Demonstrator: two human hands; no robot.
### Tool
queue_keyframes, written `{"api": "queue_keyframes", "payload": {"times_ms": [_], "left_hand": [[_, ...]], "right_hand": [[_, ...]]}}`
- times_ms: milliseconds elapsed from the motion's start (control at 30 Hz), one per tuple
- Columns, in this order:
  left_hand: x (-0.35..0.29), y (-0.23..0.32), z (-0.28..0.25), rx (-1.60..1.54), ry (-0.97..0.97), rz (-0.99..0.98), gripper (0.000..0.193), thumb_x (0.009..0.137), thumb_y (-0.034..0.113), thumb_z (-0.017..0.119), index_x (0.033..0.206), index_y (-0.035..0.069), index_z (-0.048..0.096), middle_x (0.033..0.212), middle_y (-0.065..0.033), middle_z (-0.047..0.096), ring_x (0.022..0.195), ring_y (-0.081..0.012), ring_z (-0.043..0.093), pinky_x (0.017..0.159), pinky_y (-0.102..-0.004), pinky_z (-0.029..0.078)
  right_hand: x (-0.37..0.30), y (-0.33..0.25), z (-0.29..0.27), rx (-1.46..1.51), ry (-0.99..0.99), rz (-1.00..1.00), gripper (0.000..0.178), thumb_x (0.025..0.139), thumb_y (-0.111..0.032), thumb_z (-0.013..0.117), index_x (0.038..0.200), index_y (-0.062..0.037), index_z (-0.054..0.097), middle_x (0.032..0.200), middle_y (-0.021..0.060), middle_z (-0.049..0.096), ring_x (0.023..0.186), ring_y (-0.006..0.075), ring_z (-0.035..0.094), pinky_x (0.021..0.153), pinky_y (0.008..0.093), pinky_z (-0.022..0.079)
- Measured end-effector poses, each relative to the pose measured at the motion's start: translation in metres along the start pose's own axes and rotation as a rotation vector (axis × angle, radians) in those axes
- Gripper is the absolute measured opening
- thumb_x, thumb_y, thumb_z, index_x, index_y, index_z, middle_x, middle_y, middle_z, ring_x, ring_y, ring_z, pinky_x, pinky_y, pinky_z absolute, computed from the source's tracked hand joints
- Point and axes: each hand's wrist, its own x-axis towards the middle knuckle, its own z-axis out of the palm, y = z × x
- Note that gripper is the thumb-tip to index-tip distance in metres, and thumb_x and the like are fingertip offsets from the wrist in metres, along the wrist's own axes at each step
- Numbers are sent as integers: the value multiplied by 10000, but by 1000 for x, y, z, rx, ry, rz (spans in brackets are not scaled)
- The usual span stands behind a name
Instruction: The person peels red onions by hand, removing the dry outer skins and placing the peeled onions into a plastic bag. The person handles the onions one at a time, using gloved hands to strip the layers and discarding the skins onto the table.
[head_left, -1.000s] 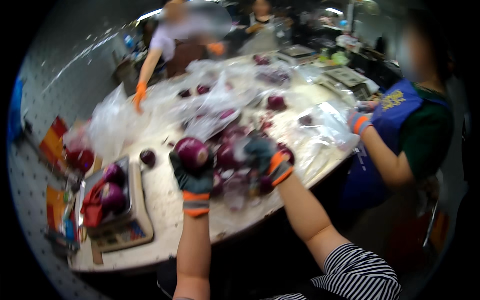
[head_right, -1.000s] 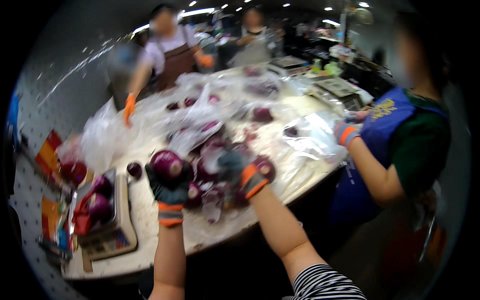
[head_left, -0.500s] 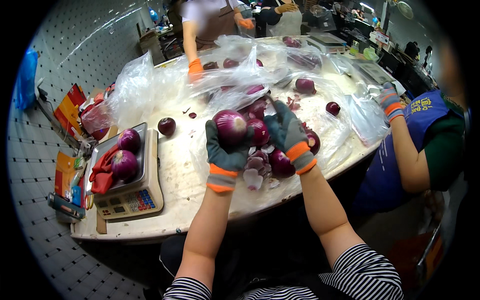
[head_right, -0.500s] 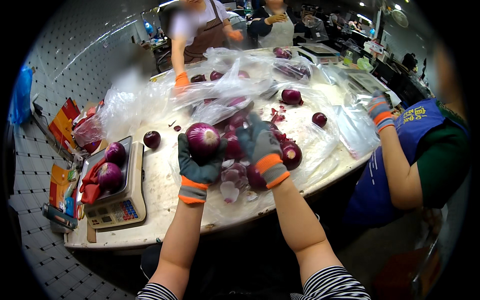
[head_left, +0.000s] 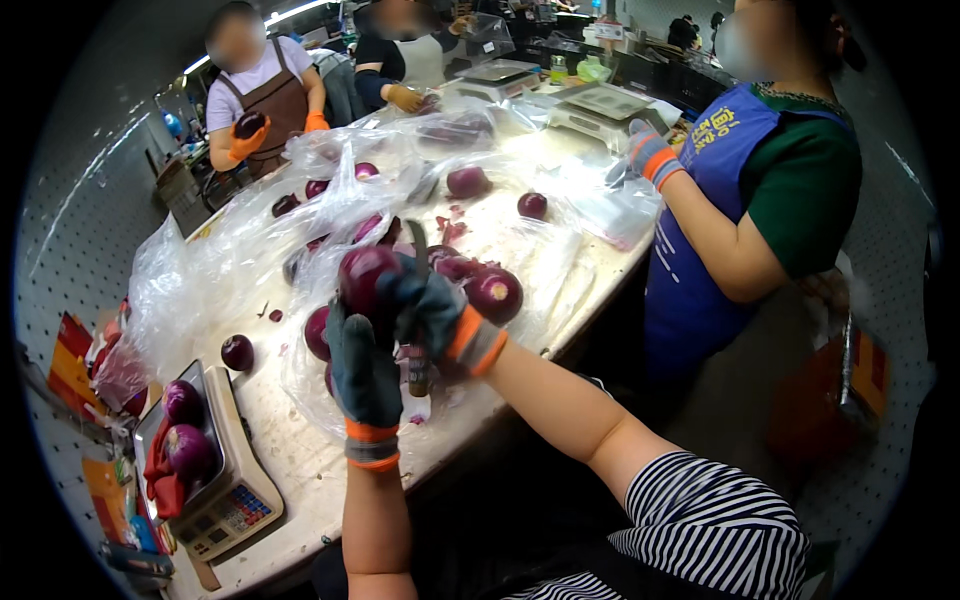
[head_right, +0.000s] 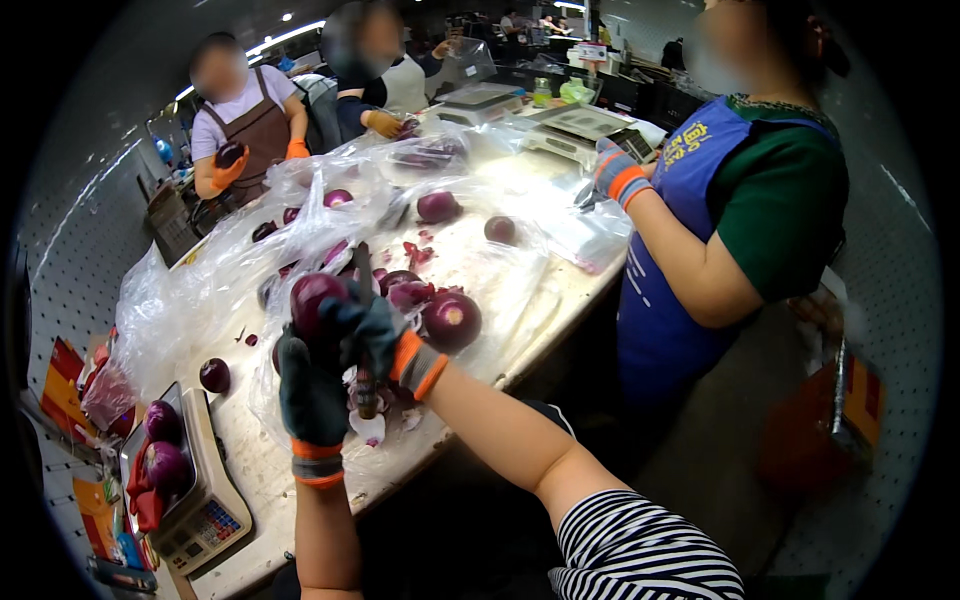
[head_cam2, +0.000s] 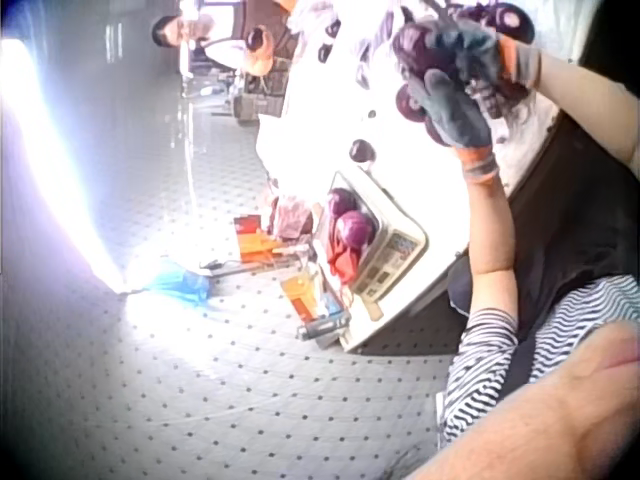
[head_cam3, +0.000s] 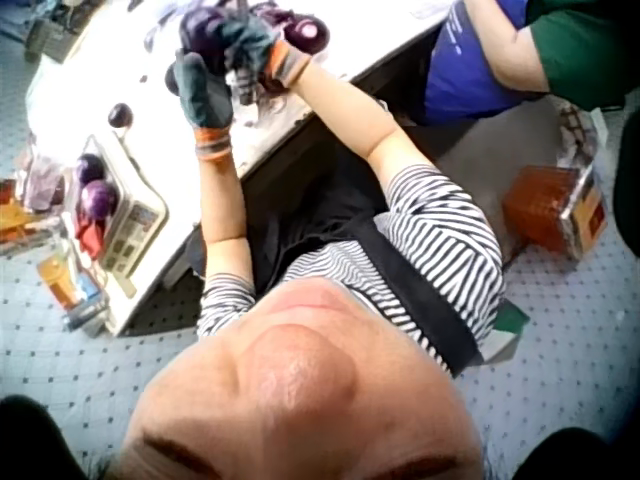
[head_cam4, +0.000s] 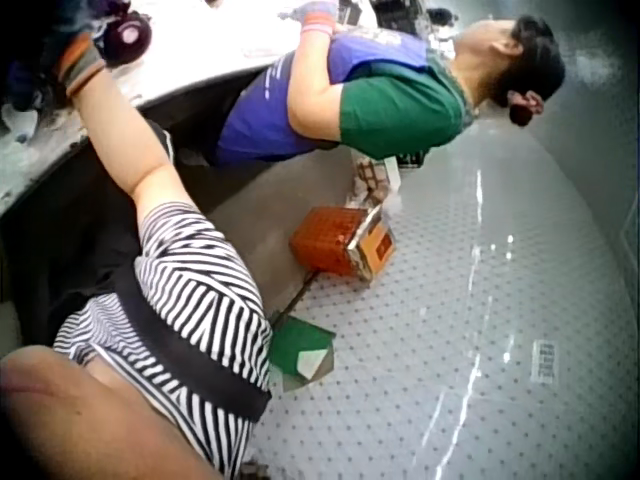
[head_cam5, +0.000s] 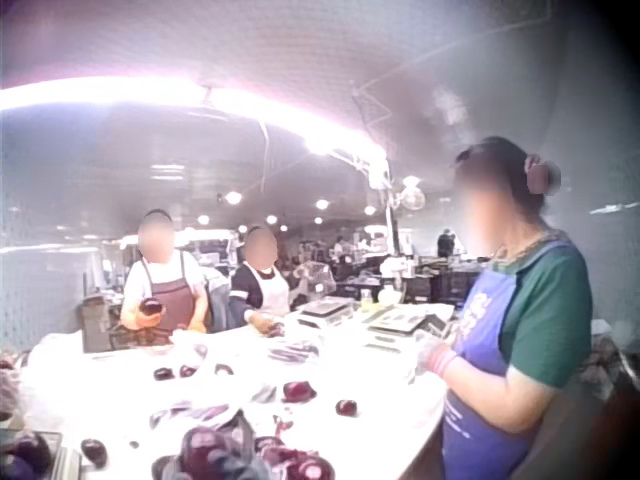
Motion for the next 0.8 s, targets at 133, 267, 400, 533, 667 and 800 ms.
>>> {"api": "queue_keyframes", "payload": {"times_ms": [133,267,400,533,667,800], "left_hand": [[-5,16,4,-258,-66,-50,528,934,199,473,1402,52,276,1353,-128,424,1206,-250,452,991,-401,375],[-7,16,-11,-269,68,-123,451,945,186,460,1367,82,341,1255,-99,522,1114,-245,533,950,-392,419],[-8,20,-24,-268,107,-137,407,948,191,458,1331,70,391,1221,-100,546,1097,-245,544,942,-388,425],[-4,11,-24,-317,90,-147,390,942,178,466,1314,75,412,1191,-92,566,1070,-238,562,911,-376,451],[-6,6,-21,-291,108,-161,403,936,218,484,1305,67,424,1192,-120,566,1084,-250,556,907,-377,455],[-12,19,-21,-222,187,-154,412,928,205,496,1302,46,424,1226,-128,542,1102,-240,544,911,-368,447]], "right_hand": [[16,-11,-37,842,41,215,368,795,-547,613,870,-188,589,469,-89,402,402,39,373,399,224,352],[33,-23,-107,925,90,0,654,706,-664,617,998,-82,563,638,11,538,426,85,446,429,245,399],[36,-30,-165,661,526,-227,790,665,-723,590,921,24,565,757,154,606,439,181,464,460,288,414],[22,-30,-198,771,774,-242,466,651,-567,743,642,-189,470,486,-43,397,430,124,390,399,242,356],[19,-29,-199,779,1060,-158,391,739,-498,694,885,-157,569,659,-30,501,588,141,459,486,251,385],[10,-44,-145,662,909,-140,283,832,-384,595,766,-114,547,612,-11,524,464,127,403,444,257,375]]}}
